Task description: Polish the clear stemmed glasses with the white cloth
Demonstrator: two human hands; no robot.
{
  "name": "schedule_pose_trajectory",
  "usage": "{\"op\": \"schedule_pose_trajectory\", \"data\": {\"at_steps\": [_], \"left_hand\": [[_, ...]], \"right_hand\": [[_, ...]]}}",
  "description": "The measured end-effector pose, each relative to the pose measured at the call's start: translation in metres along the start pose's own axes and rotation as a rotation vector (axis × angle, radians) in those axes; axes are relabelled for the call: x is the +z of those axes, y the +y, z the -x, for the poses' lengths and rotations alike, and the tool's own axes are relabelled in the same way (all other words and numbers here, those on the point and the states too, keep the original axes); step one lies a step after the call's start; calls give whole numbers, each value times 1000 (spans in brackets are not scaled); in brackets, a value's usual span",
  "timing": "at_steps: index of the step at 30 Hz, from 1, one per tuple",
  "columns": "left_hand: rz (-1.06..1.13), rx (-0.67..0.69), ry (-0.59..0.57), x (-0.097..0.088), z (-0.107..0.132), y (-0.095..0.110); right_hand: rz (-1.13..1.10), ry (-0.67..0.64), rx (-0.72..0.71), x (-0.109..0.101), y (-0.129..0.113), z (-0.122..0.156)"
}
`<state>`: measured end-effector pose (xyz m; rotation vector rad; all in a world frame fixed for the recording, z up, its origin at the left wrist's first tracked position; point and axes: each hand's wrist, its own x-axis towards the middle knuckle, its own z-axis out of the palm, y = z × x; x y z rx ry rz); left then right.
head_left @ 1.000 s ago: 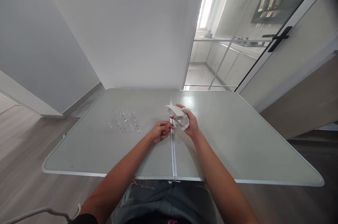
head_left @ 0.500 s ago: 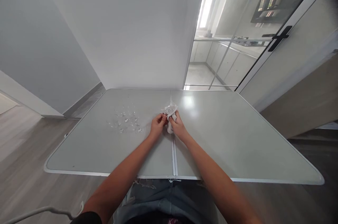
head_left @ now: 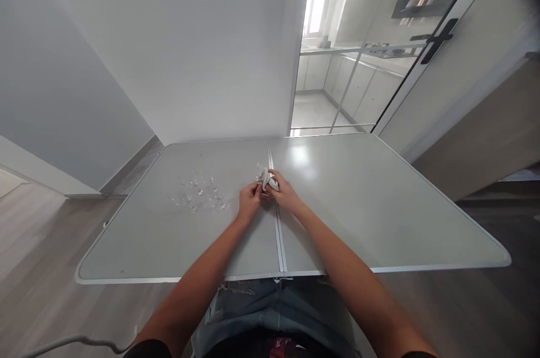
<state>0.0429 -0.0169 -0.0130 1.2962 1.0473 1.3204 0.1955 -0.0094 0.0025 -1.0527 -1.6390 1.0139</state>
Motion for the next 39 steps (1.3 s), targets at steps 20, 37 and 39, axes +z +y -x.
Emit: {"op": "schedule_pose_trajectory", "data": {"at_steps": [20,37,39], "left_hand": [[292,-83,40,-5,-12,4],[459,53,16,-8,-14,-4],[457,54,29,-11,-15,-7]], "right_hand": [[123,-152,-1,-9,-4,0],[373,-73,-135,-16,2,-1],[525,-48,-211,-14,2,-2]]}}
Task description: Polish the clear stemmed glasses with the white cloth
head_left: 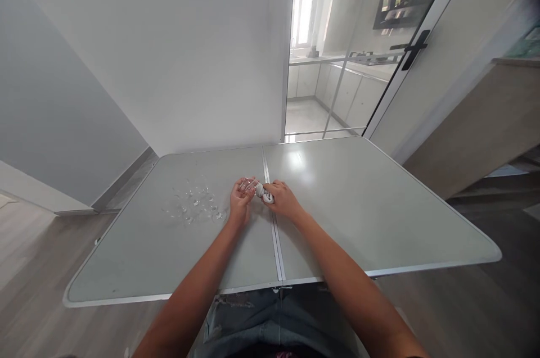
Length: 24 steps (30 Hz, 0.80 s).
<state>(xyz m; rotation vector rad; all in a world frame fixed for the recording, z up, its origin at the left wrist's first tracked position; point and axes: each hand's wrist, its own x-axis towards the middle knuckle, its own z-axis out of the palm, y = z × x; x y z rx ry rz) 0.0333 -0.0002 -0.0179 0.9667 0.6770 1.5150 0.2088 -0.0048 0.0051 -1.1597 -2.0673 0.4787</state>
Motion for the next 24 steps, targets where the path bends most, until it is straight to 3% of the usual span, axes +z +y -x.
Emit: {"op": "schedule_pose_trajectory", "data": {"at_steps": [3,7,11,14,16,21,24], "left_hand": [[14,9,-20,0,1,3],[40,-12,-53,4,4,10],[70,-37,-100,6,6,13],[76,-31,-115,5,6,13],[69,-20,-101,4,6,12],[50,42,-23,5,3,9],[41,51,-5,3,1,7]], "right_hand": [[-70,-15,4,1,-2,-2],[-435,-8,129,4,-5,-2],[-912,-175,352,4,-7,2],[-1033,-246,366,0,-8,4],[-893,-224,289,-1,-7,3],[-124,-3,27,2,-5,1],[-20,30,39,5,-6,0]]}}
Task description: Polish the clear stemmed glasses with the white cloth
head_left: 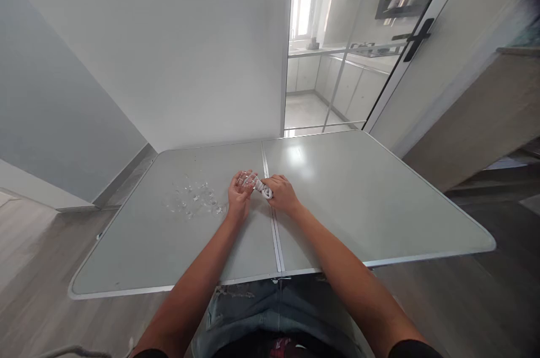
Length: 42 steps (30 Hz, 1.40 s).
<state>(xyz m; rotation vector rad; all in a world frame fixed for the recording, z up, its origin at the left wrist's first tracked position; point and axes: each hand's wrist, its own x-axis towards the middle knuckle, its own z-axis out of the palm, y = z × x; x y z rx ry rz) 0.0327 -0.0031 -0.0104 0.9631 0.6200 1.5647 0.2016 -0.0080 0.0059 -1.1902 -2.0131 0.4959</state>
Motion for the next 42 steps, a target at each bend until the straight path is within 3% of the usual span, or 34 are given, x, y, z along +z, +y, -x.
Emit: {"op": "schedule_pose_trajectory", "data": {"at_steps": [3,6,9,11,16,18,21,24,27,30,35,37,39,42], "left_hand": [[4,-34,-33,-1,1,0],[17,-76,-93,0,5,2],[23,-94,-120,3,7,3],[24,-92,-113,3,6,3],[19,-50,-22,-4,-2,-1],[19,-33,-3,-6,-4,0],[40,-30,-26,-7,-4,2],[60,-59,-74,-4,-1,4],[62,-64,-97,0,2,7],[46,-61,-91,0,2,7],[26,-16,-25,-4,-3,4],[19,0,-10,-5,-4,3],[12,-7,-9,-6,-4,3],[14,-49,-48,-3,-1,5]], "right_hand": [[-345,-100,208,-1,1,0],[-877,-339,431,-6,4,1],[-1141,-483,507,-12,7,3],[-1077,-428,476,-13,6,4],[-324,-47,188,-4,-2,3],[-216,18,142,1,-5,2],[-539,-32,266,4,-6,2],[-1052,-236,503,2,-3,3],[-1287,-387,624,-3,0,4],[-1142,-327,532,-5,0,4],[-302,-18,101,-2,-5,3],[-160,9,35,0,-6,2],[-262,-24,112,1,-6,1],[-759,-202,379,-1,-3,1]]}}
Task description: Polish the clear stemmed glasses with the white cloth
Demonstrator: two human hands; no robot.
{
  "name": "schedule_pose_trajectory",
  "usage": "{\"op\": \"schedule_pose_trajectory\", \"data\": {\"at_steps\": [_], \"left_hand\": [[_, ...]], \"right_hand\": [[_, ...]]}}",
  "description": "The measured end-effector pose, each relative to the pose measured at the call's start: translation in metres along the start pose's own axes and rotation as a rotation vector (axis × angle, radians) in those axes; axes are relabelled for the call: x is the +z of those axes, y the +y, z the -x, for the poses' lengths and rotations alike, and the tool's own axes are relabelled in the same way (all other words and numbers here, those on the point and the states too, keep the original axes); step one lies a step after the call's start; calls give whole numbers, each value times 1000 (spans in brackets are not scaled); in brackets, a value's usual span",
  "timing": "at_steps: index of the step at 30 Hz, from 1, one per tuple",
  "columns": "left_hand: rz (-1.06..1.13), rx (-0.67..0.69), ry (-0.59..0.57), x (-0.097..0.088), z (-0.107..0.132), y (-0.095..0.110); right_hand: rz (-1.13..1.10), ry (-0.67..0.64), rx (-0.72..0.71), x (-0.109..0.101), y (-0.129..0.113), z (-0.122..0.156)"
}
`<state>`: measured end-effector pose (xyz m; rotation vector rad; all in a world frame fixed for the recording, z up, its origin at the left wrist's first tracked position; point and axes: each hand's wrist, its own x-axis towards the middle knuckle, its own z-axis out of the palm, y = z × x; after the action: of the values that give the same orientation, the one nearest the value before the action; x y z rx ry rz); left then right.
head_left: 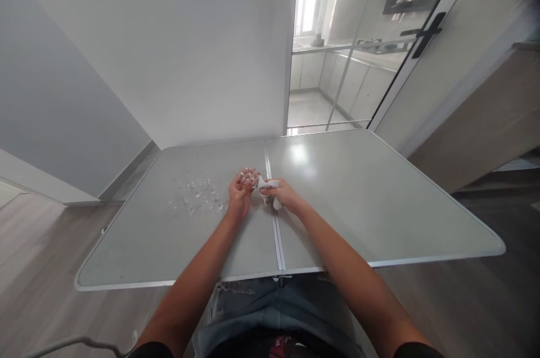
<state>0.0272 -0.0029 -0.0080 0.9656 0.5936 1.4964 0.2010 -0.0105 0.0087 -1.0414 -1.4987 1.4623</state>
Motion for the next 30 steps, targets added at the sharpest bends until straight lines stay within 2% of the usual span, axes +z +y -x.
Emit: {"op": "schedule_pose_trajectory", "data": {"at_steps": [3,5,7,11,13,15,18,21,23,27,30], "left_hand": [[18,-16,-54,4,4,2],[27,-9,-67,6,5,4],[25,-3,-52,6,4,4],[11,21,36,3,0,3],[12,27,52,2,-1,2],[2,1,41,2,-2,1],[-5,-68,-5,3,0,1],[27,-75,-54,5,2,2],[42,-54,-64,6,2,3],[68,20,-38,7,3,8],[86,70,-23,8,3,13]], "right_hand": [[-405,-182,234,-6,-2,3],[-458,-191,240,-7,-4,4],[-341,-86,106,-5,-5,5],[172,181,-225,4,-6,4],[322,227,-291,6,-5,4],[322,227,-296,7,-4,3],[46,169,-187,5,0,1],[-367,23,62,0,4,-2],[-547,-63,198,-4,4,-2],[-629,-123,266,-8,0,2],[-570,-87,196,-4,-3,4]]}}
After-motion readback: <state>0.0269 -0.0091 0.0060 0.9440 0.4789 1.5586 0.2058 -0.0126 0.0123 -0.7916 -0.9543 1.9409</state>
